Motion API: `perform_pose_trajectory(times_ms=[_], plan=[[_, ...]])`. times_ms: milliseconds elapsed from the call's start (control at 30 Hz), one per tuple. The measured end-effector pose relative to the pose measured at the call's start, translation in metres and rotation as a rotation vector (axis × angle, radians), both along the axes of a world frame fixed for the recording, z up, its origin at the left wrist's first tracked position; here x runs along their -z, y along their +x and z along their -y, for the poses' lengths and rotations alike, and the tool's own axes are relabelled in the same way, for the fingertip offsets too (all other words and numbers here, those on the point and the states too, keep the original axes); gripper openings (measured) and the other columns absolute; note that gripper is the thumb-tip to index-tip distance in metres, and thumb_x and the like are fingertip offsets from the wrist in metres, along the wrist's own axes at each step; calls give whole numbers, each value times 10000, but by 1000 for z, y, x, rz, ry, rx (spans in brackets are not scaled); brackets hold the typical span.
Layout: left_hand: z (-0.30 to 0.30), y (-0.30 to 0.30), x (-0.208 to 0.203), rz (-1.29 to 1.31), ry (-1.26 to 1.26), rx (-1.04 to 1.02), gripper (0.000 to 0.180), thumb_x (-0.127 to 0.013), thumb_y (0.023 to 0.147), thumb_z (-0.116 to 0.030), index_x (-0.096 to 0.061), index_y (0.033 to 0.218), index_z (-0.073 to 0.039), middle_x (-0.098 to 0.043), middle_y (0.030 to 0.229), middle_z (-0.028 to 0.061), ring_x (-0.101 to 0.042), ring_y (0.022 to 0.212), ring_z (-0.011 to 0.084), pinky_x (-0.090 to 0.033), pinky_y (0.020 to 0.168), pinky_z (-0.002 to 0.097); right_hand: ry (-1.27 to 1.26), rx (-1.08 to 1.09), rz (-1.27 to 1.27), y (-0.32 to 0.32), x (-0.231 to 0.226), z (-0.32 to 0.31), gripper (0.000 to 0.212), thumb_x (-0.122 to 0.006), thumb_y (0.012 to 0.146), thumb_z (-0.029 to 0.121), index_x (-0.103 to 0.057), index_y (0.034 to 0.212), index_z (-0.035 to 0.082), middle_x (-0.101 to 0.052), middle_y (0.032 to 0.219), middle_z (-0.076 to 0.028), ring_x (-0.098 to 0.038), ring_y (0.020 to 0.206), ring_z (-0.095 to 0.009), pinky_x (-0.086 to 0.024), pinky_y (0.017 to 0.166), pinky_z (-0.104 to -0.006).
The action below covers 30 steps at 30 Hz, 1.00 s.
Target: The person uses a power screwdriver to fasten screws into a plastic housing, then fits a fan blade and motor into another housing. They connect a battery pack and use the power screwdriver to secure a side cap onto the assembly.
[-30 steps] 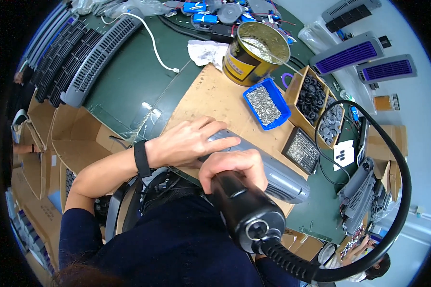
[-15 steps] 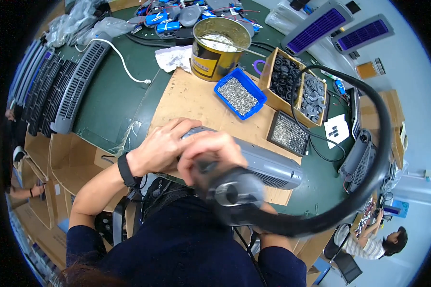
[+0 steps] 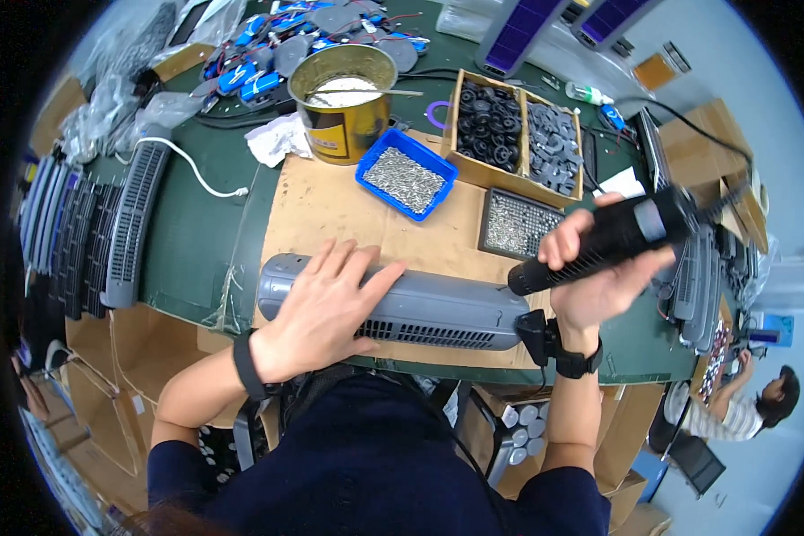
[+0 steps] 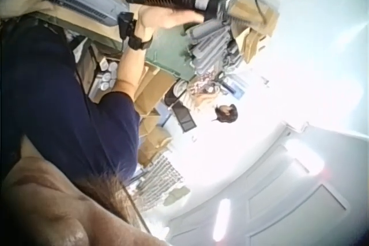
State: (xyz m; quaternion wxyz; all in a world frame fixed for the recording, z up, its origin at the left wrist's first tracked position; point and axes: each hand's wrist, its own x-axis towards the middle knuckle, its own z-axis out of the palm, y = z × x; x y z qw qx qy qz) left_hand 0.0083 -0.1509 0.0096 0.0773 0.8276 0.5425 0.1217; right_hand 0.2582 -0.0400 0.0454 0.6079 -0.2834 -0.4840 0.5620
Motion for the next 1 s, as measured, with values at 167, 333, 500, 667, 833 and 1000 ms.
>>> perform_pose_trajectory(times_ms=[167,333,500,667,833,1000], plan=[[-25,8,0,-4,-340,57,844,-862,560,-320,-497,1295,-122,-609,1008,151,-611,987,331,-479,879,407,7,-132,41,1,15,1,902,-299,792,864,-423,1120,33,-479,617,-80,-441,504,-161,-409,501,-293],[-32,7,0,-46,-373,99,816,-854,570,-337,-514,1278,-113,-619,1005,156,-633,944,326,-497,828,396,89,-272,76,0,20,14,837,-420,714,895,-403,955,94,-479,545,-52,-416,446,-148,-364,438,-290],[-31,8,-2,-15,-311,108,809,-851,576,-323,-514,1277,-103,-617,1019,153,-629,940,325,-497,834,392,60,-255,56,3,20,12,827,-437,708,894,-403,939,101,-488,549,-43,-412,438,-141,-366,429,-288],[-29,7,0,5,-302,111,808,-856,567,-298,-514,1269,-92,-613,1011,151,-627,936,330,-497,837,398,38,-286,63,2,23,11,825,-451,710,886,-415,939,95,-486,538,-45,-420,430,-144,-365,418,-283],[-25,7,2,10,-280,110,809,-859,558,-281,-512,1263,-89,-609,1004,150,-626,931,331,-498,827,394,80,-312,-57,3,29,12,928,-407,705,906,-439,995,25,-496,555,-82,-461,452,-149,-400,438,-270],[-20,-7,2,129,-233,111,944,-873,543,-370,-461,1343,-84,-572,1146,196,-572,1083,377,-404,1032,474,104,-233,106,-8,-4,9,912,-357,766,873,-416,1136,42,-463,581,-29,-442,480,-138,-391,469,-277]])
